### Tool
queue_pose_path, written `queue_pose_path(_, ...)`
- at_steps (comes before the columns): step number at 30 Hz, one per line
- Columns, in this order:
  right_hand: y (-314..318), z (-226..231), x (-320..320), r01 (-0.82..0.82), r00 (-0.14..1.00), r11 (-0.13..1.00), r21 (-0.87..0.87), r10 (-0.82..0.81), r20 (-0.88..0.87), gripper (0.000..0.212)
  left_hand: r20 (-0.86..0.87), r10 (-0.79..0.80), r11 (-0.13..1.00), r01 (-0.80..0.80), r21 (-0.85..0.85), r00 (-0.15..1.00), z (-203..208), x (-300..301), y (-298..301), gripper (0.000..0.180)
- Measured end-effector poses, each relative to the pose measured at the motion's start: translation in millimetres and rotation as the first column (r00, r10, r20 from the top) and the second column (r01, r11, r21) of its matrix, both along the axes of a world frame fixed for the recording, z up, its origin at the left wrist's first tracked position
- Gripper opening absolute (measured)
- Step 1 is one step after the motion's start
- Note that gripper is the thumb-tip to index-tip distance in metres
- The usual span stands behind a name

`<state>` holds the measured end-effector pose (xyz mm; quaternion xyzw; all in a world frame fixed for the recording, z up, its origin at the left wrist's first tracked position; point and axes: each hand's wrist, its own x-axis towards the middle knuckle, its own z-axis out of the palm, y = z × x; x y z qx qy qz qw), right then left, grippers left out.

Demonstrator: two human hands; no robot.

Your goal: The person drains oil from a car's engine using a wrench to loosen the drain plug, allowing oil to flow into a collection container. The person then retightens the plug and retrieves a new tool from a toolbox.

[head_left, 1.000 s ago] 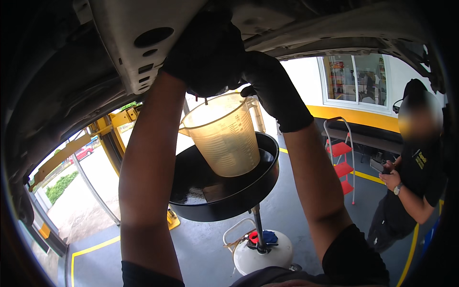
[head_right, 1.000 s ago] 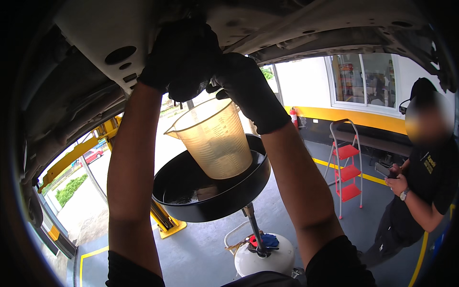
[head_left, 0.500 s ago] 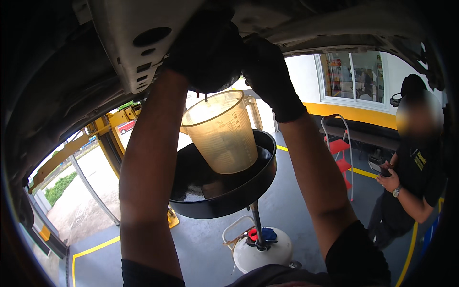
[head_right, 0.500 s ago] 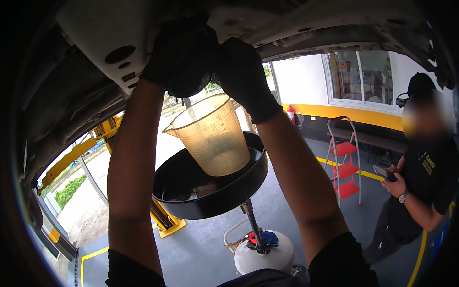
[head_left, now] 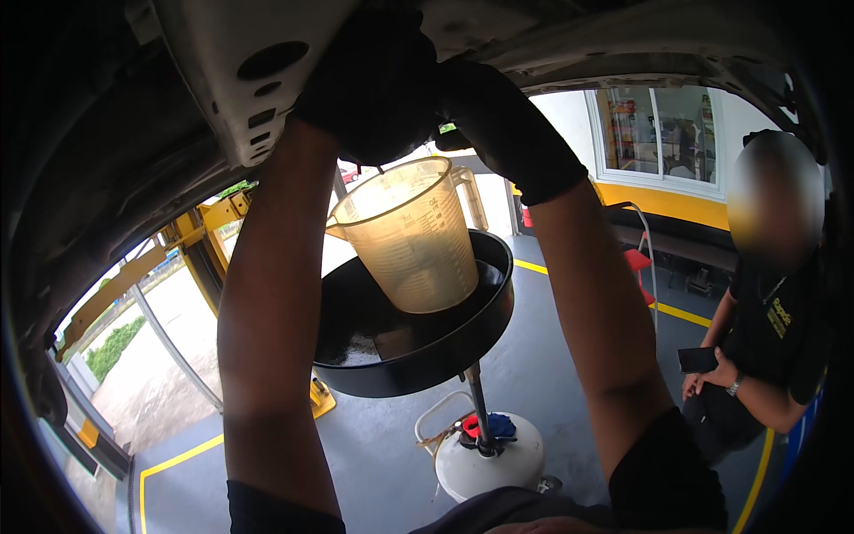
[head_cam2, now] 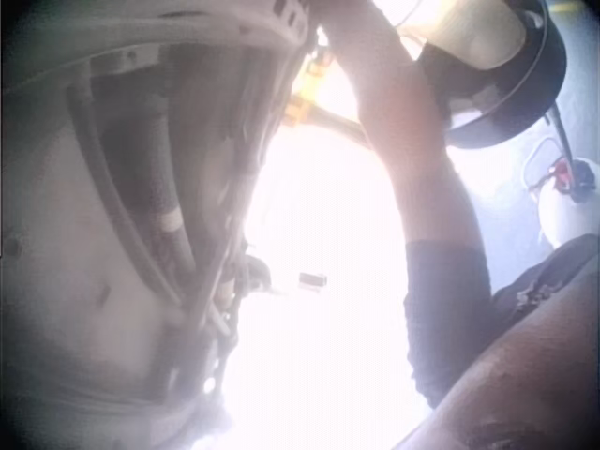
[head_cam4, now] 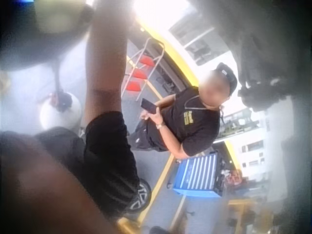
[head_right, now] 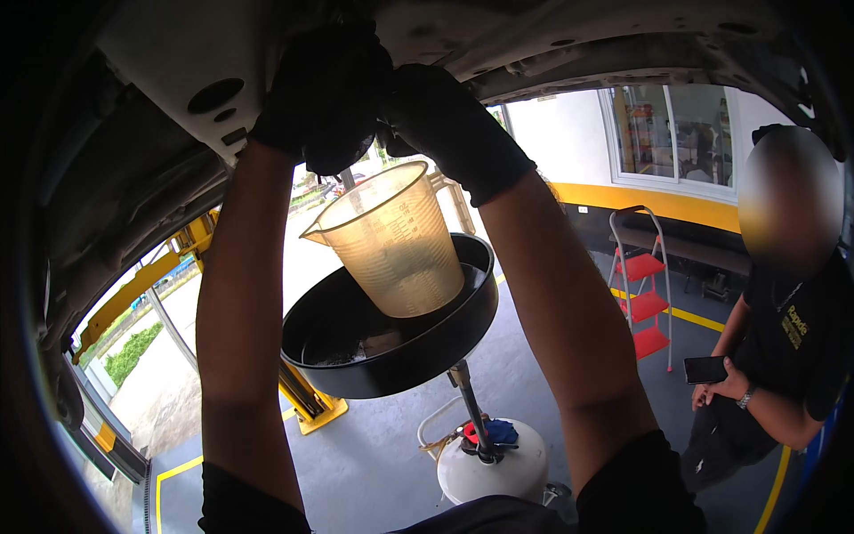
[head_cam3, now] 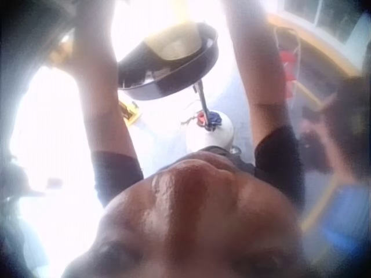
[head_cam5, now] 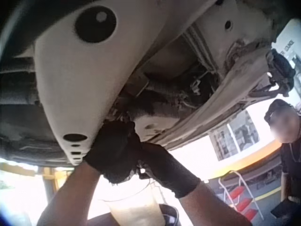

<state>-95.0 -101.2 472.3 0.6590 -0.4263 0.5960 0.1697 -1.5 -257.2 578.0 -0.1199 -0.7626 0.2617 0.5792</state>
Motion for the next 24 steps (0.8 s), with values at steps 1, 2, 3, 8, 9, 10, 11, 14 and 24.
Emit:
queue_pose_path(1,0,1,0,-0.090,0.994,0.995,0.052,0.086,0.064,0.022,0.008,-0.028,0.994,0.027,0.110,1.000,1,0,4,0.031)
queue_pose_path(2,1,2,-2,-0.183,0.977,0.978,0.099,0.169,0.132,0.022,0.029,-0.129,0.975,0.121,0.187,0.991,1,-1,2,0.032)
queue_pose_path(3,2,3,-4,-0.275,0.948,0.951,0.139,0.244,0.203,0.021,0.042,-0.231,0.941,0.213,0.265,0.972,3,-1,4,0.033)
queue_pose_path(8,-11,-3,-23,0.180,0.981,0.967,-0.179,-0.191,-0.041,0.020,0.202,-0.598,0.733,0.428,0.528,0.776,-15,3,17,0.034)
queue_pose_path(9,-16,-5,-22,0.174,0.982,0.963,-0.206,-0.186,-0.037,0.017,0.163,-0.436,0.864,0.360,0.353,0.885,-13,2,17,0.032)
queue_pose_path(10,-19,-8,-22,0.170,0.983,0.957,-0.233,-0.182,-0.032,0.015,0.089,-0.268,0.953,0.250,0.173,0.959,-14,2,15,0.030)
queue_pose_path(11,-20,-10,-22,0.189,0.977,0.950,-0.247,-0.208,-0.054,0.015,0.018,-0.221,0.974,0.222,-0.049,0.975,-15,4,12,0.028)
queue_pose_path(14,-11,-17,-27,0.320,0.883,0.882,-0.347,-0.410,-0.229,0.022,-0.162,-0.185,0.897,0.099,-0.432,0.969,-22,10,10,0.026)
queue_pose_path(24,72,-173,-5,0.305,0.879,0.918,0.255,-0.374,0.295,0.035,0.106,-0.371,0.929,0.368,0.042,0.923,-189,98,35,0.026)
